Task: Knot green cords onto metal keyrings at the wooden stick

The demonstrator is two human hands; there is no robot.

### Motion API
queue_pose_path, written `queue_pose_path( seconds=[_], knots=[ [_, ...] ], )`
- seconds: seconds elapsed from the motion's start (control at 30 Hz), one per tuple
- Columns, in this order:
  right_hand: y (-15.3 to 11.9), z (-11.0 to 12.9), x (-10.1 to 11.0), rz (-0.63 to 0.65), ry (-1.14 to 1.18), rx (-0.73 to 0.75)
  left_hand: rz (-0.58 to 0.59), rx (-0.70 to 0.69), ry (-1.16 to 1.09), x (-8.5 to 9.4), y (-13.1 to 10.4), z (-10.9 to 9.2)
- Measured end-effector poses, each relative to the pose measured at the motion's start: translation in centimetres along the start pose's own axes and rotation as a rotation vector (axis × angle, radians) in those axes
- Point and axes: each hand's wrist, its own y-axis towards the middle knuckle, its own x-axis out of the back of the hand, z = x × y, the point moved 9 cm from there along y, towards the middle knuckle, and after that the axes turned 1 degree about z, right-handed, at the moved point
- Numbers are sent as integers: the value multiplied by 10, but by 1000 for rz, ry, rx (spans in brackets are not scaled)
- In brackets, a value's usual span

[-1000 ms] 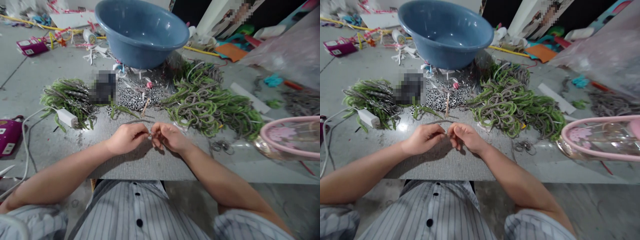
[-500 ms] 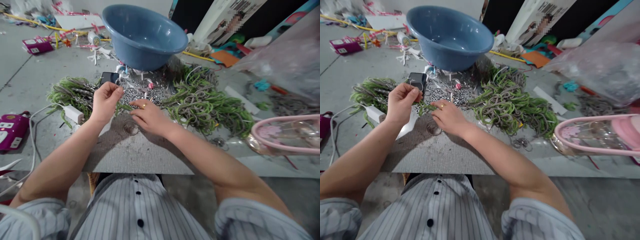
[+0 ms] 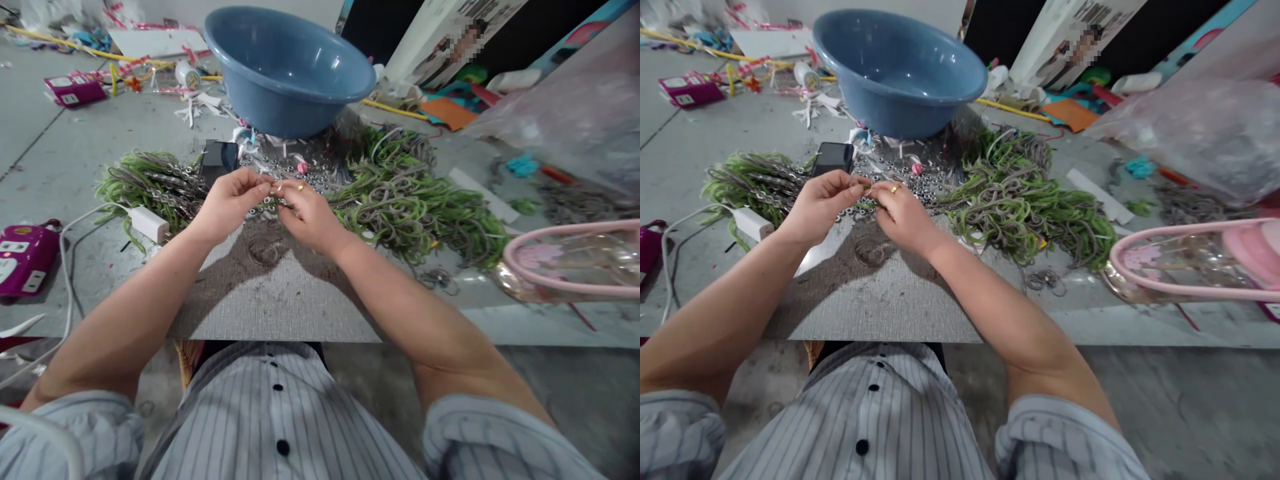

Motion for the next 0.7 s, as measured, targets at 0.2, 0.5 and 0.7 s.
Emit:
queue_pose_path(
  seconds=[0.2, 0.5, 0.7],
  knots=[
    [-22, -7, 25, -171, 86, -78, 223, 21, 326, -21, 1, -23],
    [-37, -11, 51, -374, 312, -130, 339, 107, 347, -44, 2, -44],
    [-51, -38, 43, -477, 744, -368, 167, 134, -25, -40, -4, -40]
  ],
)
